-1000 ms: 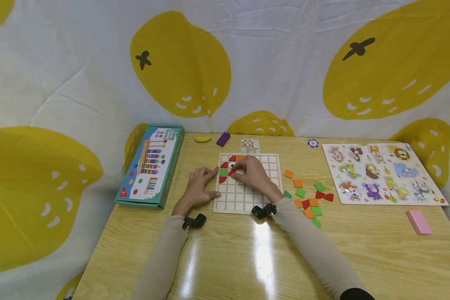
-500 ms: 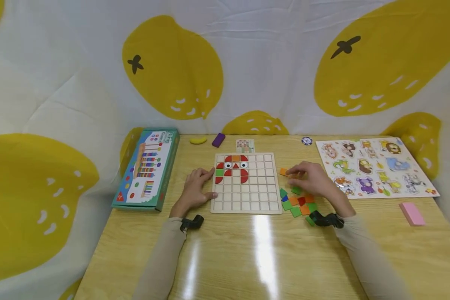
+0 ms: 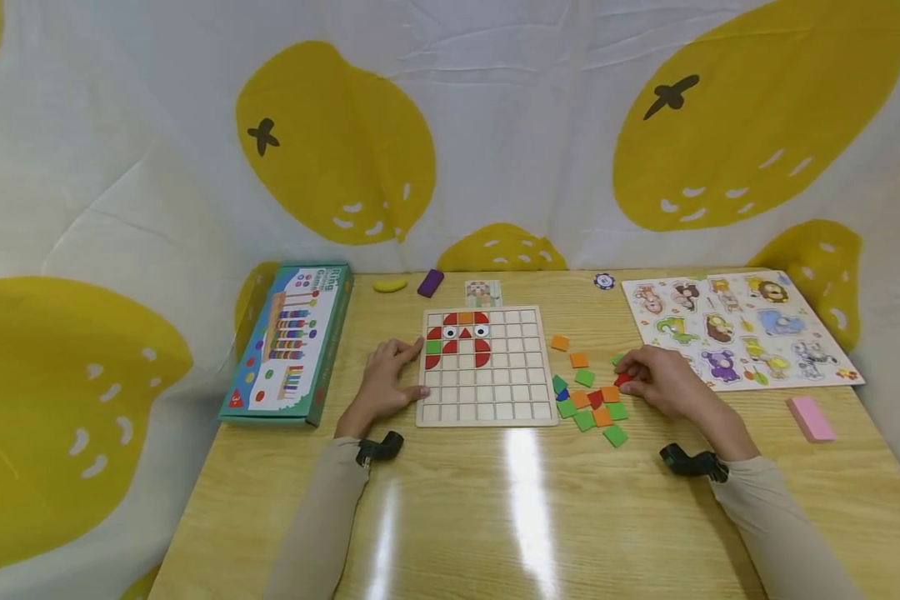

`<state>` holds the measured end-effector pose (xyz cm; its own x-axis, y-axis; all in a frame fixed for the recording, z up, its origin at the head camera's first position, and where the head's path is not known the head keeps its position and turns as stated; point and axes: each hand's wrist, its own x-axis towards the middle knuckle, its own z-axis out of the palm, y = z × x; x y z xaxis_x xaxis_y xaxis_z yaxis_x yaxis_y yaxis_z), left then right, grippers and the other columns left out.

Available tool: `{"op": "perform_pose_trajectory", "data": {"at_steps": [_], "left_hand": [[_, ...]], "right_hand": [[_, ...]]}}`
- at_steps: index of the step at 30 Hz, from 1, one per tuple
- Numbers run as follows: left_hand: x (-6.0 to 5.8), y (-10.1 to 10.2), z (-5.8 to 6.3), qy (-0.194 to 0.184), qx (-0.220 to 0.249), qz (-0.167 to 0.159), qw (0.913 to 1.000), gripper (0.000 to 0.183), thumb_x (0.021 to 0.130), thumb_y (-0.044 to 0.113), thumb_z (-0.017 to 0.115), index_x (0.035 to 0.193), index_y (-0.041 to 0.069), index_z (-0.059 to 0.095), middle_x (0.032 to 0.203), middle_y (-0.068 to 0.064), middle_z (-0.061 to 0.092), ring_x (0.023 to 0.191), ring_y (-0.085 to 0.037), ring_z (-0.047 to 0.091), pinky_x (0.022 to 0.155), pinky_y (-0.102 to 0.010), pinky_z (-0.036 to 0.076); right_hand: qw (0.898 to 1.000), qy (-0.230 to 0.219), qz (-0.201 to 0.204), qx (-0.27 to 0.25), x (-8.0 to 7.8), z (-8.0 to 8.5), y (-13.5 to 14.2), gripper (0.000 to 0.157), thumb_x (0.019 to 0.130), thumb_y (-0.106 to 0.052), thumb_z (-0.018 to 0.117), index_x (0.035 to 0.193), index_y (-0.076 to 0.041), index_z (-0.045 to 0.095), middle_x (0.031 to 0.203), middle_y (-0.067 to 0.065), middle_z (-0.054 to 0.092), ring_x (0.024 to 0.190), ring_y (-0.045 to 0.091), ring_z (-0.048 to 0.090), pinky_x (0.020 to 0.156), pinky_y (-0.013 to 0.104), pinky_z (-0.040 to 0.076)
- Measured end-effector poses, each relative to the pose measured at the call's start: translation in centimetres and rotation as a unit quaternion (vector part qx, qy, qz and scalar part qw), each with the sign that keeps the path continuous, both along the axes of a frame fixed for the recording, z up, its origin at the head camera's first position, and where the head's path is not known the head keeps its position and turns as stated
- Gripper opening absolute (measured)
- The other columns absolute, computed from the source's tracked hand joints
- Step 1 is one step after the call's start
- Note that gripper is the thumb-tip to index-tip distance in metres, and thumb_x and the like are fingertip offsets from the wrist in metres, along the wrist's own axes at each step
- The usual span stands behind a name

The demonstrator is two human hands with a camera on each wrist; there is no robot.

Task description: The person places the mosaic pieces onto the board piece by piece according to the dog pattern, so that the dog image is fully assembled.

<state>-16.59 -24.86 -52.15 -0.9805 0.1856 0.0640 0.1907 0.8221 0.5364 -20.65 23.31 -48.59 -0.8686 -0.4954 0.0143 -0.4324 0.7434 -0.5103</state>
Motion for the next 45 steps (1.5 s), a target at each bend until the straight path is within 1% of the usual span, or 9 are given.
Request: {"op": "perform_pose_trajectory", "data": {"at_steps": [6,11,14,19,22,25,30,33,45], "left_hand": [[-0.1,0.0,0.1,0.006,-0.004,-0.001,1.0000,0.089,0.077,0.039,0.080,0.153,0.022,0.038,0.119,-0.006,0.047,0.108,-0.024,0.039,0.093,-0.043,0.027],[0.0,0.0,0.4,0.009,-0.009,-0.002,0.9999,0.089,0.077,0.038,0.081,0.153,0.020,0.038,0.118,-0.007,0.047,0.108,-0.024,0.040,0.092,-0.043,0.027],[0.0,0.0,0.4,0.014,-0.010,-0.001,0.9999,0.089,0.077,0.037,0.081,0.153,0.019,0.039,0.118,-0.007,0.048,0.107,-0.024,0.040,0.092,-0.043,0.028],[0.0,-0.1,0.2,0.019,-0.003,-0.007,0.9998,0.089,0.076,0.037,0.081,0.153,0.019,0.039,0.117,-0.007,0.048,0.106,-0.024,0.040,0.092,-0.043,0.027],[-0.1,-0.1,0.0,0.020,-0.004,-0.012,0.9997,0.089,0.076,0.039,0.080,0.153,0.020,0.039,0.117,-0.007,0.049,0.105,-0.024,0.040,0.092,-0.043,0.027],[-0.1,0.0,-0.2,0.018,0.000,-0.013,0.9997,0.090,0.076,0.040,0.080,0.153,0.020,0.038,0.117,-0.006,0.049,0.105,-0.023,0.040,0.091,-0.043,0.027],[-0.2,0.0,-0.2,0.015,0.000,-0.008,0.9999,0.090,0.075,0.040,0.080,0.153,0.021,0.039,0.118,-0.005,0.049,0.106,-0.022,0.041,0.091,-0.041,0.028],[-0.3,0.0,-0.1,0.014,-0.004,-0.007,0.9999,0.090,0.075,0.040,0.080,0.153,0.022,0.039,0.120,-0.004,0.049,0.108,-0.022,0.041,0.091,-0.041,0.028],[-0.4,0.0,-0.2,0.014,-0.007,-0.005,0.9999,0.089,0.076,0.041,0.080,0.153,0.022,0.039,0.120,-0.004,0.050,0.106,-0.021,0.041,0.090,-0.040,0.029]], "right_hand": [[1.000,0.012,-0.011,0.004,-0.4,0.1,-0.3,0.017,0.085,-0.018,0.078,0.093,-0.012,0.065,0.079,-0.005,0.066,0.070,0.010,0.057,0.065,0.029,0.046],[0.993,0.002,-0.021,-0.116,-0.9,0.4,-2.1,0.012,0.090,-0.017,0.073,0.100,-0.014,0.066,0.090,0.000,0.070,0.076,0.013,0.067,0.067,0.024,0.050],[0.971,-0.067,-0.019,-0.227,-1.3,0.8,-4.6,0.017,0.091,-0.017,0.071,0.107,-0.011,0.067,0.103,0.008,0.071,0.085,0.018,0.072,0.071,0.027,0.054],[0.914,-0.176,-0.004,-0.364,-2.1,0.5,-10.0,0.034,0.089,-0.013,0.073,0.120,-0.002,0.066,0.117,0.018,0.068,0.094,0.024,0.072,0.078,0.034,0.057],[0.902,-0.186,0.019,-0.389,-2.5,-0.1,-13.3,0.036,0.088,-0.008,0.073,0.122,-0.001,0.066,0.118,0.019,0.068,0.094,0.024,0.072,0.080,0.035,0.056],[0.921,-0.139,0.037,-0.361,-2.7,-0.6,-16.4,0.031,0.087,-0.011,0.074,0.118,-0.005,0.070,0.109,0.013,0.072,0.089,0.021,0.072,0.077,0.031,0.056],[0.968,0.024,0.079,-0.236,-2.9,-1.2,-20.9,0.028,0.083,-0.022,0.079,0.109,-0.011,0.075,0.093,0.002,0.071,0.080,0.018,0.063,0.069,0.029,0.048],[0.975,0.062,0.097,-0.193,-2.9,-1.4,-22.8,0.028,0.081,-0.024,0.082,0.106,-0.012,0.077,0.093,0.006,0.066,0.080,0.023,0.055,0.071,0.034,0.042],[0.986,0.050,0.076,-0.141,-2.5,-1.8,-24.4,0.021,0.081,-0.025,0.082,0.099,-0.016,0.080,0.101,0.005,0.060,0.092,0.020,0.049,0.078,0.038,0.039]]}}
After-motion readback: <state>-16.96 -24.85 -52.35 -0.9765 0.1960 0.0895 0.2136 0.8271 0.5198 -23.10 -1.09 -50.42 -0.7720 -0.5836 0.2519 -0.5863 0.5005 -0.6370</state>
